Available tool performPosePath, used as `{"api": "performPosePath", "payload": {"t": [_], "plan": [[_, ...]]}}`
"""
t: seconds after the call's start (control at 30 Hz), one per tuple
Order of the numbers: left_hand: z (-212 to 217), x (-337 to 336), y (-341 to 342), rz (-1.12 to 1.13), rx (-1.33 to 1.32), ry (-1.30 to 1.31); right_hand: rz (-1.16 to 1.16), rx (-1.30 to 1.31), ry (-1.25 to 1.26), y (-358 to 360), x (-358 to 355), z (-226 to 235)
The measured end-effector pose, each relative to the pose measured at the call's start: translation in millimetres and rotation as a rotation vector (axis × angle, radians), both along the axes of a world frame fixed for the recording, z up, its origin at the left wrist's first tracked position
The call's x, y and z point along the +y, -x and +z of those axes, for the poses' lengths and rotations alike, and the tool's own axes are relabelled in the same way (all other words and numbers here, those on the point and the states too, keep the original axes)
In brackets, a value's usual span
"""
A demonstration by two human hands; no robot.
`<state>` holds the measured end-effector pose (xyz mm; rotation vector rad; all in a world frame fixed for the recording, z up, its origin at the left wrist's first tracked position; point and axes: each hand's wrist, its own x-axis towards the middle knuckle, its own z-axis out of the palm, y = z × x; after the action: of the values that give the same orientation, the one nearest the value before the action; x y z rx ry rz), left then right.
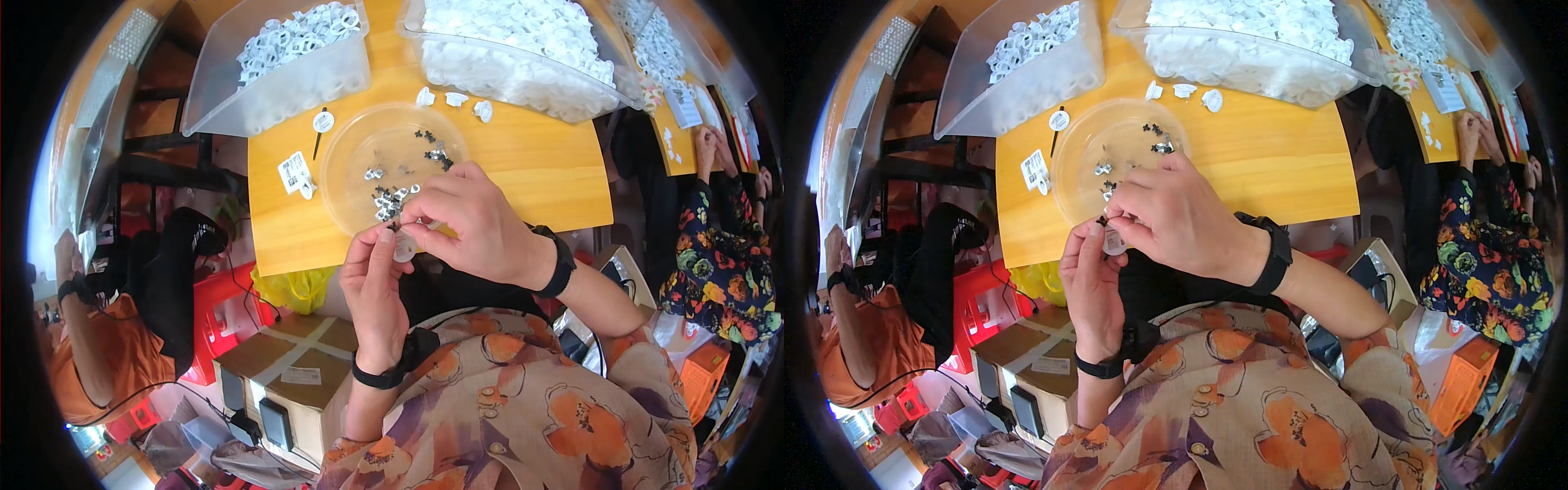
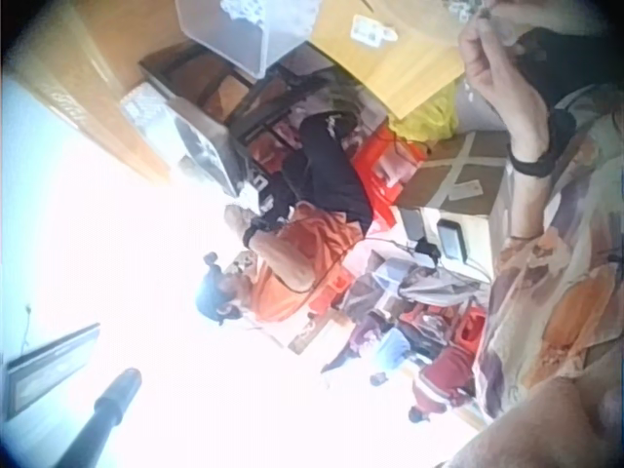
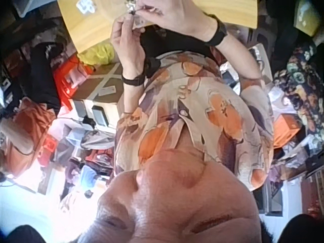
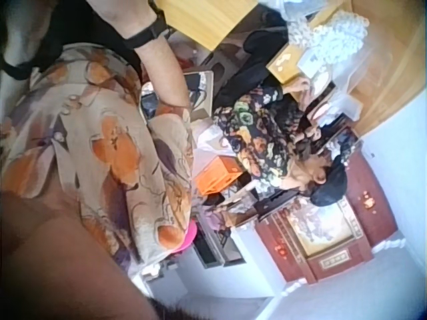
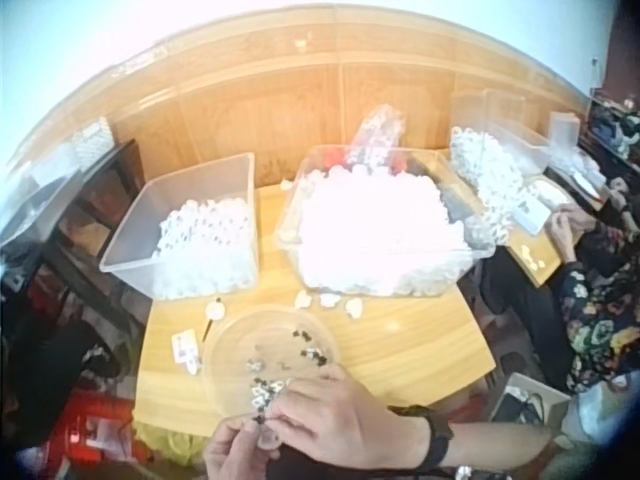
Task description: The person picks up a white plastic base and a small black component, fits the component into the base, and places the assembled unit into a small white box, repeating the process.
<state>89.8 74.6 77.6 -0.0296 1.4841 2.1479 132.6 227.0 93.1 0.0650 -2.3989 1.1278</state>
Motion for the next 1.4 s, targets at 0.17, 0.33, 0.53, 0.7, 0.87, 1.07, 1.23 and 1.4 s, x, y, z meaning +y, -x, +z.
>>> {"api": "performPosePath", "payload": {"t": [0.17,0.33,0.53,0.7,0.87,1.07,1.23,1.4], "plan": [[0.2,-3.1,-0.3,-0.003,-0.050,-0.041,-0.029,0.148,-0.223,0.9,-4.7,-4.3],[-2.1,-5.4,-1.7,-0.020,0.002,0.032,-0.025,0.219,-0.447,0.6,-5.7,-6.9],[-4.4,-8.1,-3.2,-0.044,-0.012,-0.004,0.052,0.205,-0.444,0.0,-4.8,-6.0],[3.3,-7.9,-2.9,-0.079,-0.115,-0.168,0.005,0.142,-0.134,-4.0,-3.4,-1.4],[5.8,-5.8,-1.6,-0.103,-0.272,-0.295,-0.033,-0.042,0.189,-13.2,-8.0,3.8],[-4.3,-12.5,0.6,-0.178,-0.253,-0.399,-0.087,-0.058,0.156,-16.3,-6.9,5.9],[0.1,-6.7,-3.7,-0.119,-0.252,-0.345,-0.090,-0.118,0.252,-18.4,-9.8,6.3],[-5.5,-7.7,-4.6,-0.126,-0.188,-0.325,-0.111,-0.055,0.255,-16.1,-16.4,1.1]]}}
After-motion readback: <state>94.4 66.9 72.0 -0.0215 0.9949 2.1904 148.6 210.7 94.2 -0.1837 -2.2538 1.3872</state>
